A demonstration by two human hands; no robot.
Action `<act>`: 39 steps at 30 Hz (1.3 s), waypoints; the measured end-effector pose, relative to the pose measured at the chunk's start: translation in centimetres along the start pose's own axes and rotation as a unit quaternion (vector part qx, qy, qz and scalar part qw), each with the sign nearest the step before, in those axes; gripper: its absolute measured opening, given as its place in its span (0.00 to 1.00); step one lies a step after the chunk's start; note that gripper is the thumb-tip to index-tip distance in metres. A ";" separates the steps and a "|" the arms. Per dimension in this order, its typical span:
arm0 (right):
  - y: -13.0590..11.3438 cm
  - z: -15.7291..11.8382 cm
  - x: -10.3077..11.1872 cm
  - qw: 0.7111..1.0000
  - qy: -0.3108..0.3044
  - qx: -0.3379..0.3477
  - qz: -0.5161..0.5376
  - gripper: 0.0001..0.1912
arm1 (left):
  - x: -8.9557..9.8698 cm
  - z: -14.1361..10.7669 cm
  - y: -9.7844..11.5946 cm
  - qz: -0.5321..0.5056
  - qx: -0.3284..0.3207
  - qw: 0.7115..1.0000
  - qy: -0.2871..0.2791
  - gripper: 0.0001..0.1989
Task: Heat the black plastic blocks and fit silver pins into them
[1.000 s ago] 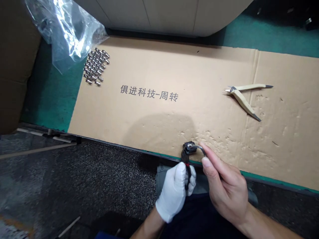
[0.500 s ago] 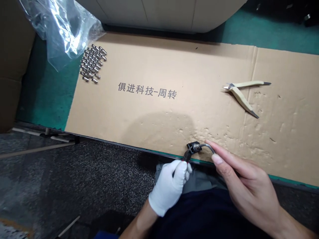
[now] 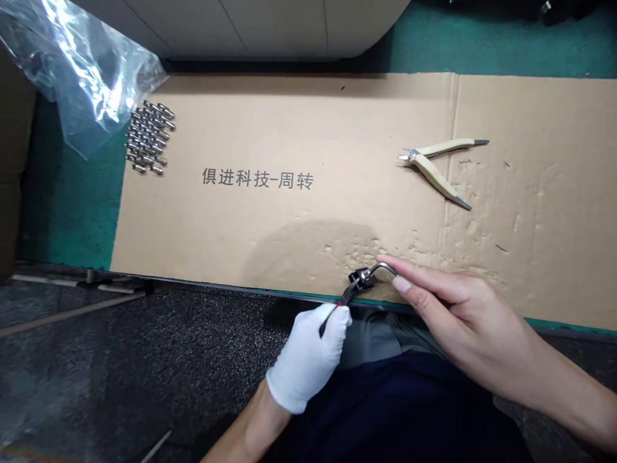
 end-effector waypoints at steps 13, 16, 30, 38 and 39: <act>0.0 1.9 0.7 0.997 -0.062 0.045 0.010 0.19 | 0.1 -0.2 1.1 0.067 -0.038 0.996 0.040 0.23; -0.4 2.3 0.8 0.995 -0.079 0.068 -0.001 0.19 | 0.0 -0.3 1.2 0.077 -0.042 0.995 0.047 0.23; -0.8 3.9 1.7 0.970 -0.218 0.106 -0.011 0.17 | 0.3 -0.2 1.9 0.114 -0.081 0.989 0.040 0.21; 0.0 4.3 0.9 0.966 -0.250 0.059 0.035 0.17 | 0.3 -0.1 0.5 0.079 -0.046 0.996 0.022 0.23; 0.3 4.4 0.9 0.967 -0.248 0.045 0.047 0.17 | 0.3 -0.1 0.2 0.072 -0.041 0.996 0.021 0.23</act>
Point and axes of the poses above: each hand's wrist, its own z-axis towards the middle knuckle, its own x-axis out of the back of the hand, y = z × x, the point moved 8 cm from there along z, towards the middle knuckle, and after that the axes turned 12 degrees about -z, right-handed, at the moved point
